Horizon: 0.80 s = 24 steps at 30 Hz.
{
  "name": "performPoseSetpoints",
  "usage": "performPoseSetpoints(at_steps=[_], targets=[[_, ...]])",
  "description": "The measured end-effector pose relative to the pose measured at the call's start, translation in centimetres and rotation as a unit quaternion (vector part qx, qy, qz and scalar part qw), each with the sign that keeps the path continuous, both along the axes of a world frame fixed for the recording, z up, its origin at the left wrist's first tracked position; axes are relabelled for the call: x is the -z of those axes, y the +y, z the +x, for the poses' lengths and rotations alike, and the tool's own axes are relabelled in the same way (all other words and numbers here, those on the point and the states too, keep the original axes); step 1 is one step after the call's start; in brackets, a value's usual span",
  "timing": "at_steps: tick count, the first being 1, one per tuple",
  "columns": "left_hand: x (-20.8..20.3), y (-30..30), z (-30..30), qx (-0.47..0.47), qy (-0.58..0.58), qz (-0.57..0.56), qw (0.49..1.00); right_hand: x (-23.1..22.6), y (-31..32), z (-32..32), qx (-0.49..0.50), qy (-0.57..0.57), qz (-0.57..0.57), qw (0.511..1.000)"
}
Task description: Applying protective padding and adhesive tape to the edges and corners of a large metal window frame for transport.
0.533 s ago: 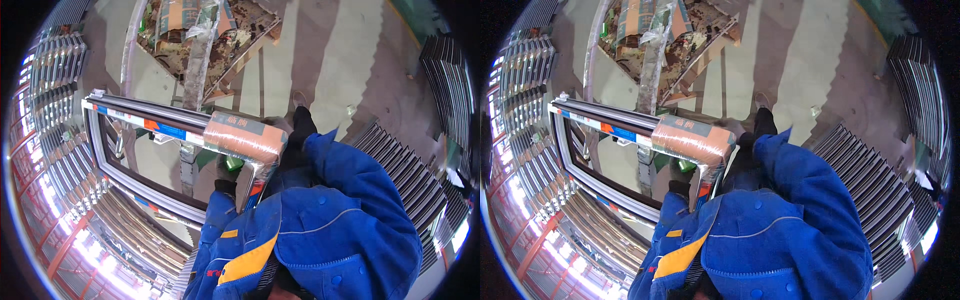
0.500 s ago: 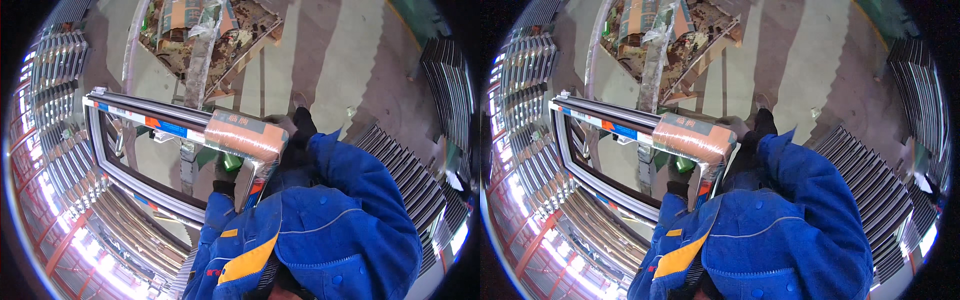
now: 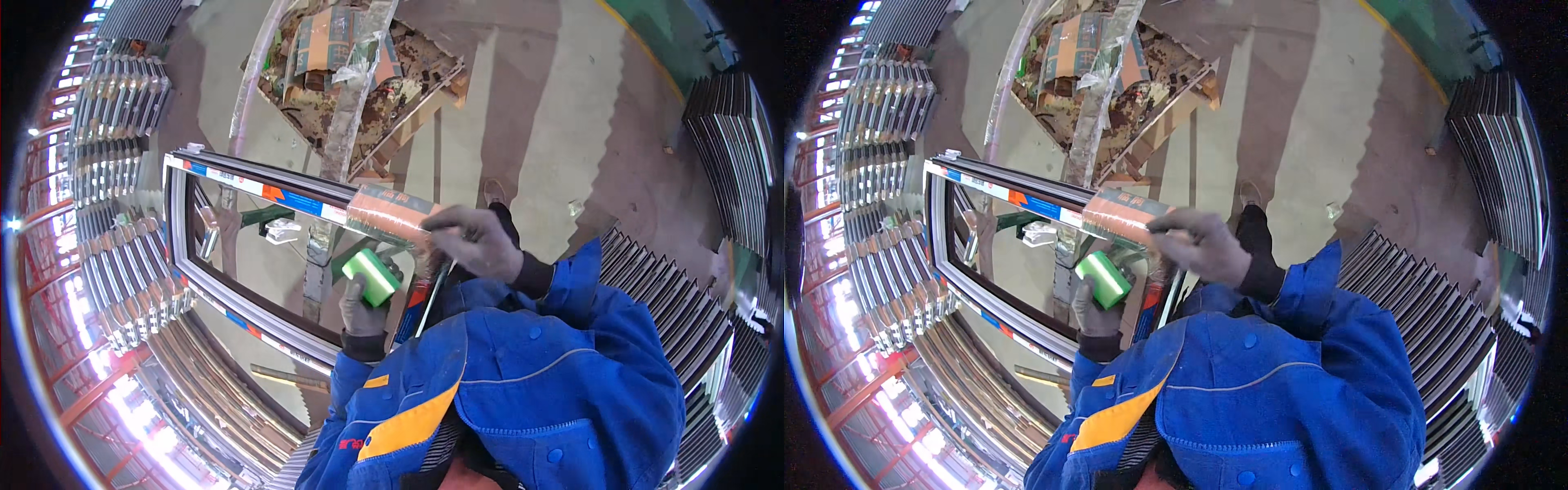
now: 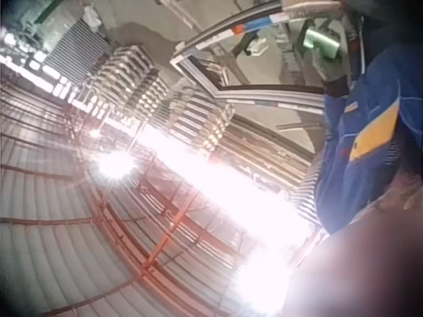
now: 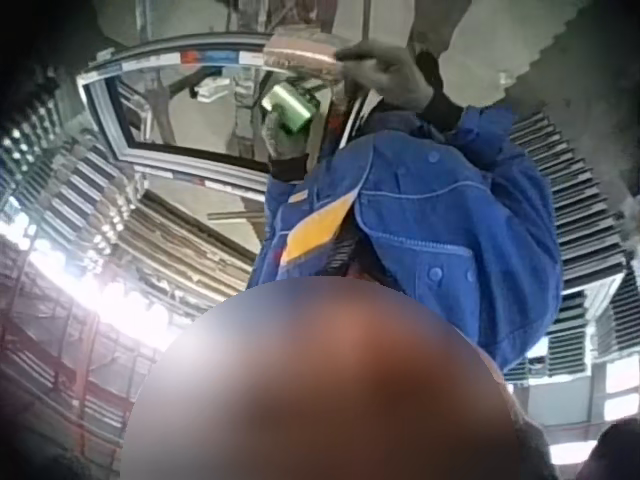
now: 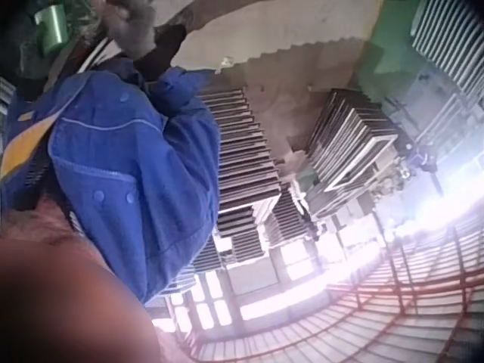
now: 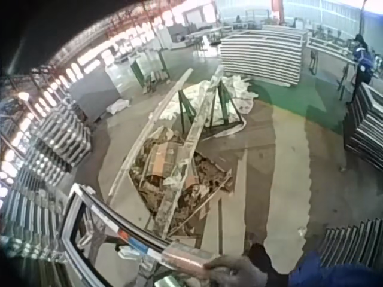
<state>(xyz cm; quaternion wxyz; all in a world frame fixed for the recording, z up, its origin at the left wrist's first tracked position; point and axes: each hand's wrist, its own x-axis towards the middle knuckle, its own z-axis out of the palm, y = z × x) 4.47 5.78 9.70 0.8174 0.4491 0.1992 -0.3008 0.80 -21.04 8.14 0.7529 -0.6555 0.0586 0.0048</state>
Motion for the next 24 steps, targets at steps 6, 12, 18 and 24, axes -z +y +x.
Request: performPoseSetpoints(at_steps=[6, 12, 18, 24], targets=[[-4.6, -5.6, -0.8, 0.114, -0.085, 0.019, 0.99, -3.2, 2.7, -0.2, -0.039, -0.029, -0.036, 0.998], [-7.3, -10.1, 0.2, 0.187, -0.115, 0.044, 0.975, -4.6, -1.4, 0.7, -0.071, 0.082, 0.033, 0.994], [-5.9, -12.1, 2.0, 0.223, -0.157, 0.06, 0.96, 0.6, -6.3, 4.5, -0.037, 0.174, 0.024, 0.984], [3.4, -1.3, 2.9, 0.211, -0.069, 0.309, 0.925, 14.7, -5.2, 5.9, -0.012, 0.161, -0.125, 0.979]])
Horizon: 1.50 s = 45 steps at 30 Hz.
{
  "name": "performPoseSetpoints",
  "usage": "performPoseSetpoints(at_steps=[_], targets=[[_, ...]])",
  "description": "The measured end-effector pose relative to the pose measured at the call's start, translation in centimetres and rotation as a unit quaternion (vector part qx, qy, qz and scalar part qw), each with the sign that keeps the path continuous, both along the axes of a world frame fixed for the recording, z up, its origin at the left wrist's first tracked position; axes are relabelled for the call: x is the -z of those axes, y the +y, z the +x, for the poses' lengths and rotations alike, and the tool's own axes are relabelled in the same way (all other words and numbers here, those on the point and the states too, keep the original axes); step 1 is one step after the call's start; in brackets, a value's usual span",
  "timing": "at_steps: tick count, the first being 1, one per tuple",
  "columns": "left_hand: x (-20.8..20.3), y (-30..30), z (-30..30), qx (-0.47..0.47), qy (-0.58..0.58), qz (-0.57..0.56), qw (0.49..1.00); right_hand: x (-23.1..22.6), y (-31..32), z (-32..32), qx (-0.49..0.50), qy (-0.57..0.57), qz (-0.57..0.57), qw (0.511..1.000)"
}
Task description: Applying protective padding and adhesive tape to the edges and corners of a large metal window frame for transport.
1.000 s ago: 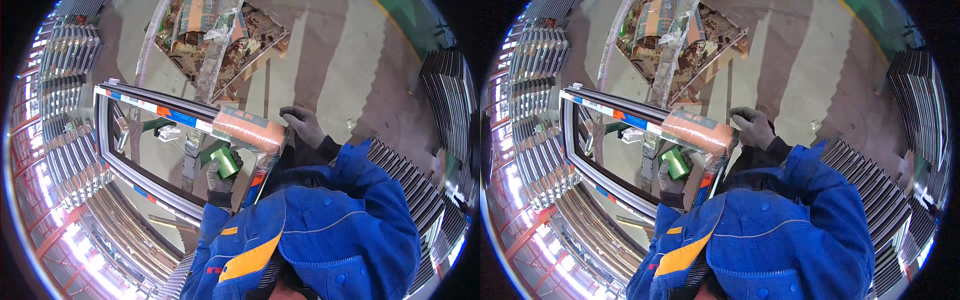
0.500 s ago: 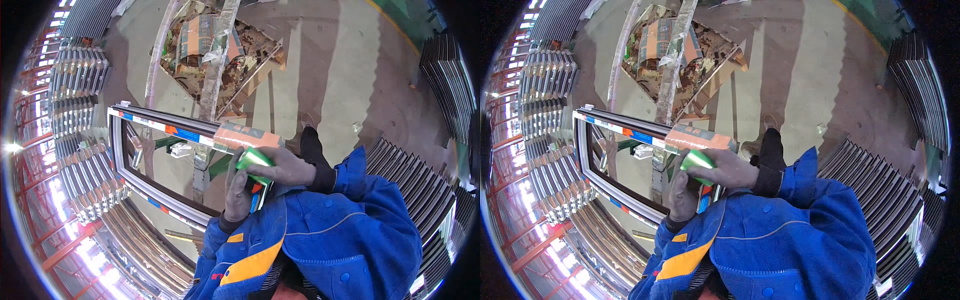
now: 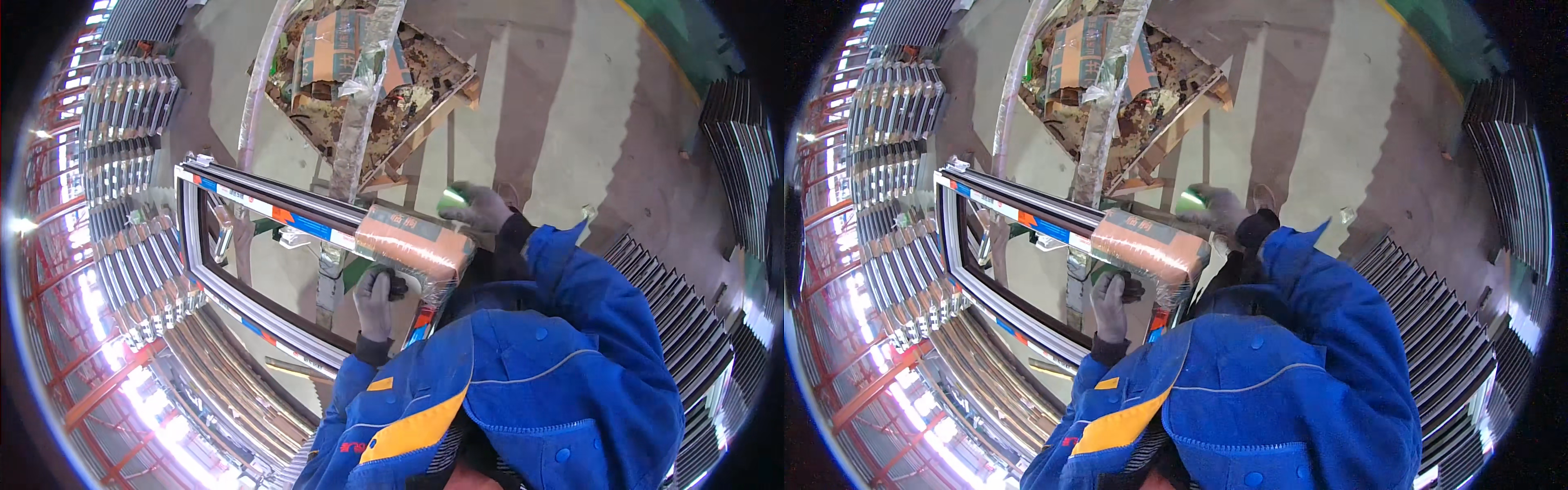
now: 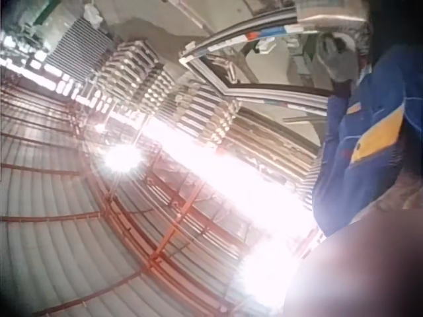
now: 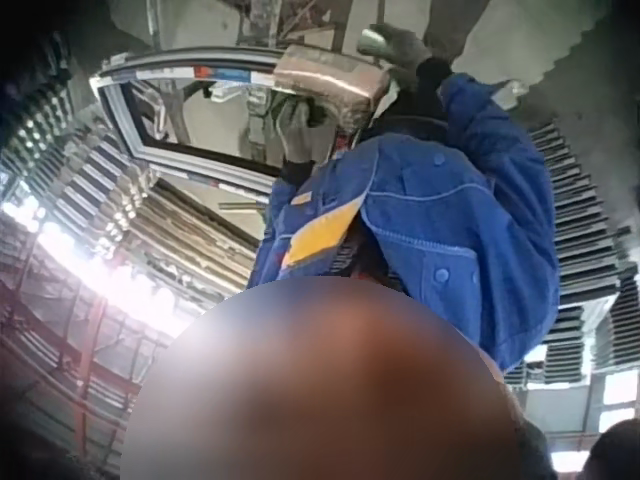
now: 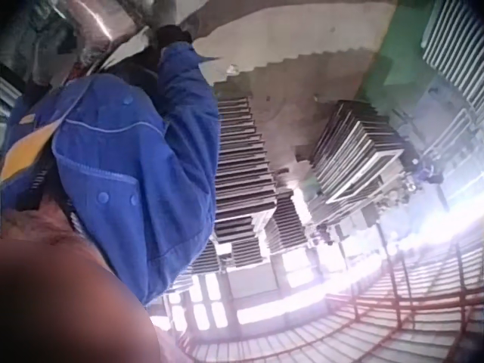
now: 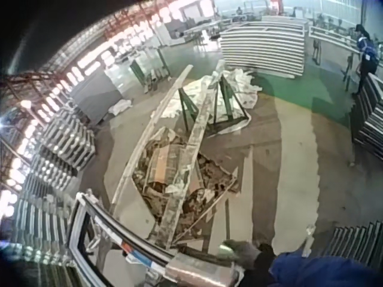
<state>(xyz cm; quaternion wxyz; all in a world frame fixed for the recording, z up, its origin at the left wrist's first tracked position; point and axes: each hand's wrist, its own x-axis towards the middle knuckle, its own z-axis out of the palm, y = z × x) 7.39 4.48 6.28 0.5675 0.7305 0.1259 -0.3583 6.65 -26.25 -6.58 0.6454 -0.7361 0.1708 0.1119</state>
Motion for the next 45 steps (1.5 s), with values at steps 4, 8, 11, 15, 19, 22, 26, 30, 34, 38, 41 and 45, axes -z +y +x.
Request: performPoseSetpoints(at_steps=[4, 8, 11, 15, 19, 22, 26, 30, 34, 38, 41, 45], targets=[[10.0, 4.8, 0.2, 0.411, -0.243, 0.137, 0.868, 7.5, 3.4, -0.2, -0.014, 0.045, 0.119, 0.992], [19.3, 4.8, -2.1, 0.316, -0.282, 0.163, 0.891, 9.1, 5.6, 0.2, -0.051, 0.06, 0.068, 0.995], [20.1, 4.8, -1.8, 0.199, -0.163, 0.083, 0.963, 9.6, 8.5, -0.5, -0.04, 0.101, 0.022, 0.994], [20.3, 6.0, -2.0, 0.038, 0.014, -0.021, 0.999, 14.4, 11.6, -3.6, -0.043, 0.075, 0.188, 0.978], [19.9, 6.1, -2.3, -0.118, 0.181, -0.15, 0.965, 23.1, 12.1, -4.5, -0.115, 0.026, 0.13, 0.984], [18.3, 9.6, -3.4, -0.23, 0.231, -0.21, 0.922, 21.3, 3.9, -9.2, -0.122, 0.071, 0.129, 0.982], [9.3, 8.0, -3.0, -0.18, 0.181, -0.413, 0.874, 3.9, 2.6, -0.7, 0.013, 0.175, 0.173, 0.969], [3.8, 6.1, -2.4, -0.125, 0.101, -0.387, 0.908, -5.4, 0.9, -0.5, 0.066, 0.049, 0.147, 0.986], [-0.1, 5.9, -2.3, -0.09, 0.044, -0.337, 0.936, -16.4, 4.6, -1.0, -0.09, -0.076, 0.193, 0.974], [-5.4, 2.8, -2.3, -0.035, -0.005, -0.283, 0.959, -20.4, 8.9, -1.1, -0.225, -0.075, 0.168, 0.957], [-7.4, 0.4, -2.4, 0.062, -0.108, -0.235, 0.964, -19.6, 9.4, -1.4, -0.266, -0.152, 0.077, 0.949], [-10.5, -2.8, -4.0, 0.14, -0.142, -0.137, 0.97, -20.1, 5.8, -0.4, -0.259, -0.016, 0.216, 0.941]])
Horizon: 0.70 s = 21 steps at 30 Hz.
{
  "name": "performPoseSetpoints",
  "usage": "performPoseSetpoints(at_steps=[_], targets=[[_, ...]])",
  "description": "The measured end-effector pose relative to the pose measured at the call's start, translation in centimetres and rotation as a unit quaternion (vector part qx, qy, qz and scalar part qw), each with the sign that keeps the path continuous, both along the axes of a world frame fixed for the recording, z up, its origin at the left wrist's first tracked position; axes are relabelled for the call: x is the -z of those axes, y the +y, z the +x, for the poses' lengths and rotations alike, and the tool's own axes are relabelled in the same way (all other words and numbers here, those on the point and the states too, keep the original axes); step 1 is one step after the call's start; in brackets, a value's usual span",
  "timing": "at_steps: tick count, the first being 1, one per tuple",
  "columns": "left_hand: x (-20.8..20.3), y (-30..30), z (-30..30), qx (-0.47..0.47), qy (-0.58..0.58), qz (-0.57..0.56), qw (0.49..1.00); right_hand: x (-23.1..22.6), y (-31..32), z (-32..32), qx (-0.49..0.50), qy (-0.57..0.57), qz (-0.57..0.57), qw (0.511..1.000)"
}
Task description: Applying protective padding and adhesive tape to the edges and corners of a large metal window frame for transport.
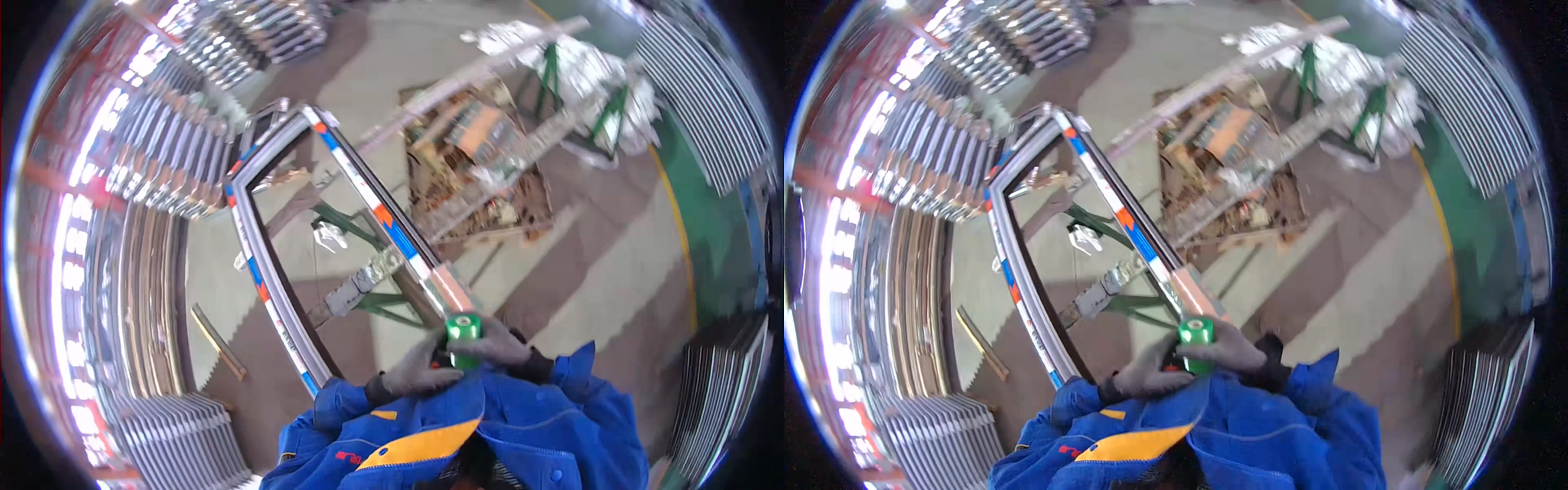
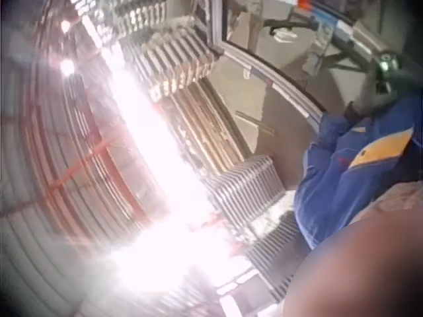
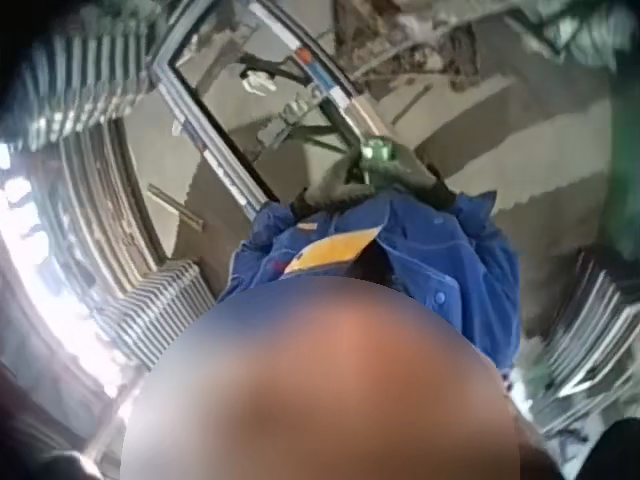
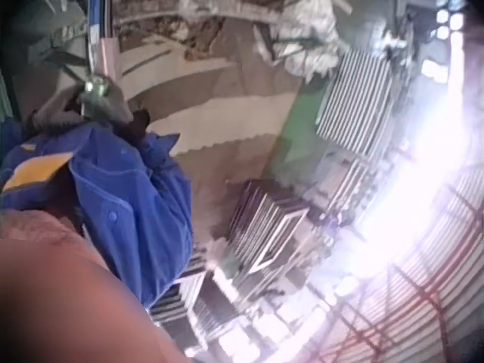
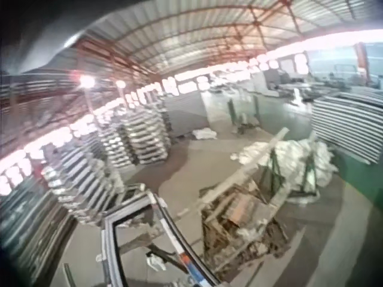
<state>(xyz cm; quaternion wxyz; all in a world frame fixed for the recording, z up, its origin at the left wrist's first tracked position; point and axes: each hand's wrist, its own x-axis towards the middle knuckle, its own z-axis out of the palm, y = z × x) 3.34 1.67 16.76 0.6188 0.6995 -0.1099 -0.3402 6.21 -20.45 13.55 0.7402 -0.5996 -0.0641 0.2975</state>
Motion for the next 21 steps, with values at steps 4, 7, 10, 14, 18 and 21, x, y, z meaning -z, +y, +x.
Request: performPoseSetpoints(at_steps=[4, 7, 10, 14, 18, 21], targets=[[-0.3, -4.1, -1.4, -0.048, -0.12, 0.041, 0.991, 2.7, -4.2, 0.2, -0.037, 0.118, 0.079, 0.989], [-0.2, -6.7, -1.6, -0.104, -0.128, 0.104, 0.981, 6.2, -6.9, 0.9, -0.028, 0.152, 0.099, 0.983], [0.0, -9.5, -2.3, -0.182, -0.146, 0.267, 0.935, 8.5, -8.1, 1.7, -0.02, 0.159, 0.114, 0.98], [5.4, -11.4, -3.3, -0.219, -0.298, 0.419, 0.829, 8.4, -9.0, 3.4, -0.075, 0.187, 0.092, 0.975], [7.5, -13.7, -2.6, -0.284, -0.306, 0.48, 0.772, 7.2, -8.9, 5.0, -0.149, 0.012, 0.07, 0.986], [8.4, -14.8, -2.7, -0.346, -0.28, 0.525, 0.725, 6.3, -8.7, 5.6, -0.185, -0.045, 0.171, 0.967]])
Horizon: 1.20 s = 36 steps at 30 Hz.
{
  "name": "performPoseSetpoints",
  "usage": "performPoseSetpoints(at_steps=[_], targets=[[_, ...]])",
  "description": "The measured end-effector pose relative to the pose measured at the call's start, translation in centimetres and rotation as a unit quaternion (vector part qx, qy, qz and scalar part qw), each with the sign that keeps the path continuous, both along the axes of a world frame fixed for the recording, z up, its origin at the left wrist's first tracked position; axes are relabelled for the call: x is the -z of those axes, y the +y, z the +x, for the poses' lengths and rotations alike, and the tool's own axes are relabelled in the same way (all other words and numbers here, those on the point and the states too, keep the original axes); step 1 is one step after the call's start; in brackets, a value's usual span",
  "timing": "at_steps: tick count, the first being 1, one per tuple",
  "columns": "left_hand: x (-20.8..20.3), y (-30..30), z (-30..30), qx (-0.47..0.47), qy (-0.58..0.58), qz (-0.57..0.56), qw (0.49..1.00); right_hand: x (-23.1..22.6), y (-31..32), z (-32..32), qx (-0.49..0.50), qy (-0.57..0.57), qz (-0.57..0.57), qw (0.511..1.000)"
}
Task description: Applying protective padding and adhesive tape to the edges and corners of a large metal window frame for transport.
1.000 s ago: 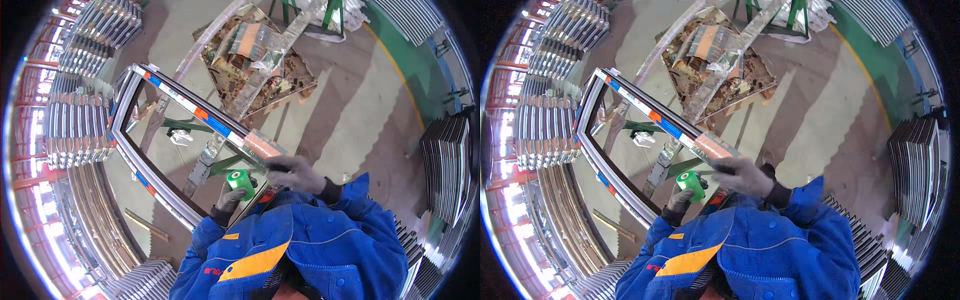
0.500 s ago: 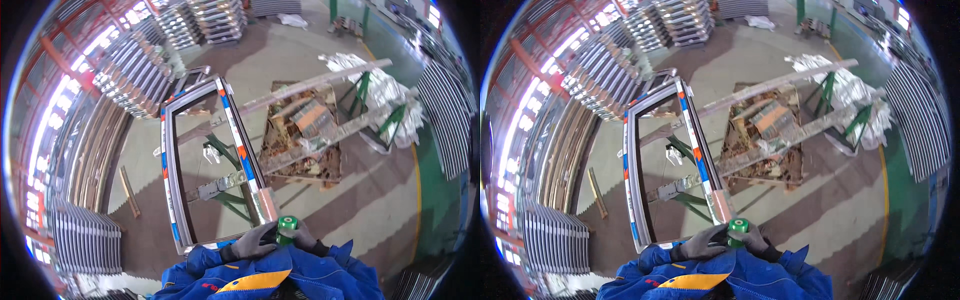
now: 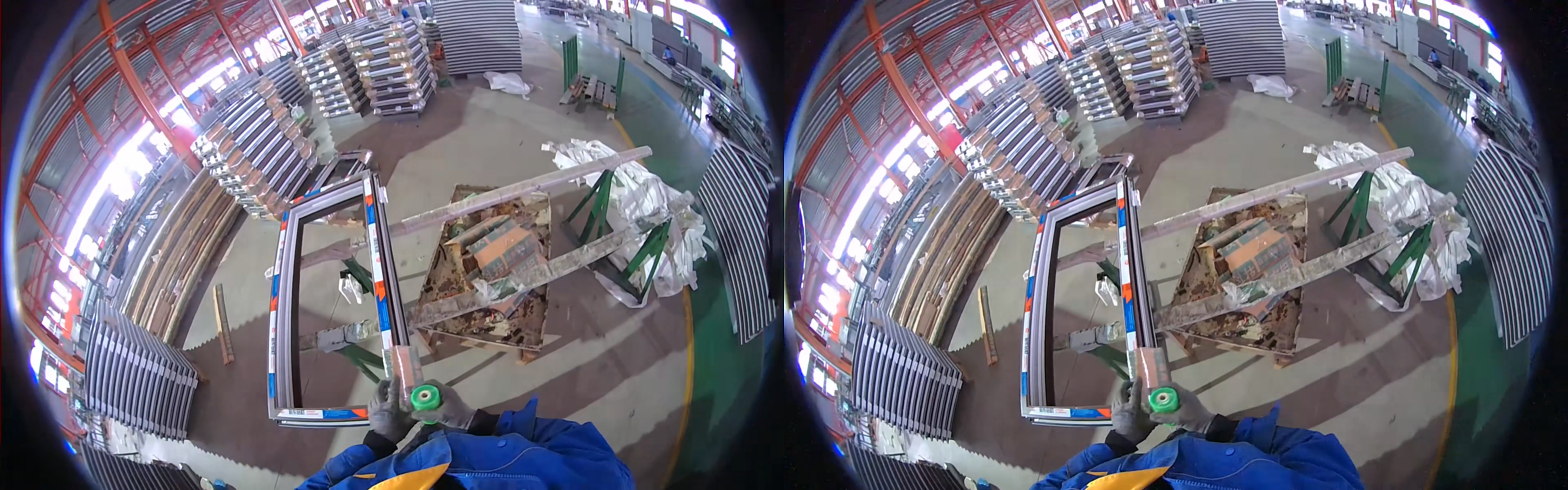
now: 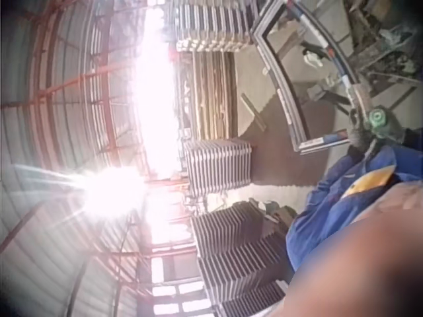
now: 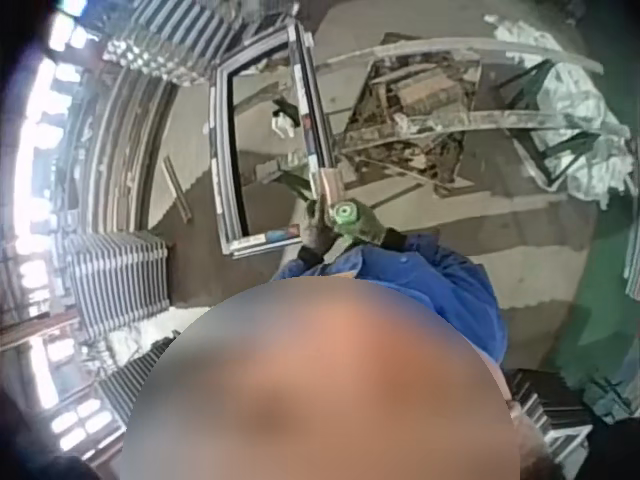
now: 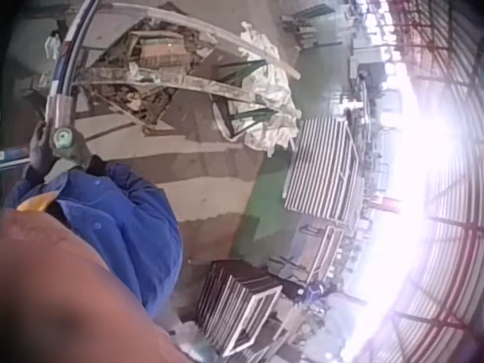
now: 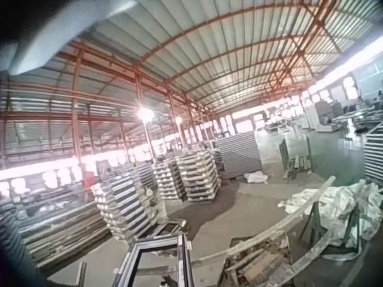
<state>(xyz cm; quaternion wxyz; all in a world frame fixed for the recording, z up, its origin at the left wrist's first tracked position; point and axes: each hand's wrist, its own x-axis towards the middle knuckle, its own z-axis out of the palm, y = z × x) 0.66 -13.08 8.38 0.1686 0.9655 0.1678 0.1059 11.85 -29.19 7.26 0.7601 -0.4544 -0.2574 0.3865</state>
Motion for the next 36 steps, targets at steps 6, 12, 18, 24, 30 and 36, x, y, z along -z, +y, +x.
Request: performPoseSetpoints(at_steps=[6, 12, 18, 24, 30, 36], targets=[[3.4, 1.9, -0.4, 0.023, 0.085, 0.108, 0.99, -0.4, 0.4, 1.2, -0.038, -0.254, -0.009, 0.966], [4.2, 2.6, 0.1, 0.02, 0.119, 0.064, 0.991, -2.3, 1.9, 2.7, -0.199, -0.337, -0.005, 0.92], [5.2, 3.0, 0.3, 0.002, 0.175, 0.065, 0.982, -0.1, 2.9, 3.4, -0.261, -0.141, -0.015, 0.955], [2.0, 0.9, 0.5, -0.021, 0.136, 0.046, 0.989, -0.8, -1.2, 2.0, -0.275, 0.165, 0.006, 0.947], [3.5, 1.4, -0.1, -0.03, 0.139, -0.02, 0.99, -6.0, -7.3, 1.2, -0.391, 0.133, 0.14, 0.9], [-0.3, 0.2, 1.3, -0.008, 0.058, 0.056, 0.997, -3.6, -16.4, 5.5, 0.093, 0.249, 0.129, 0.955]])
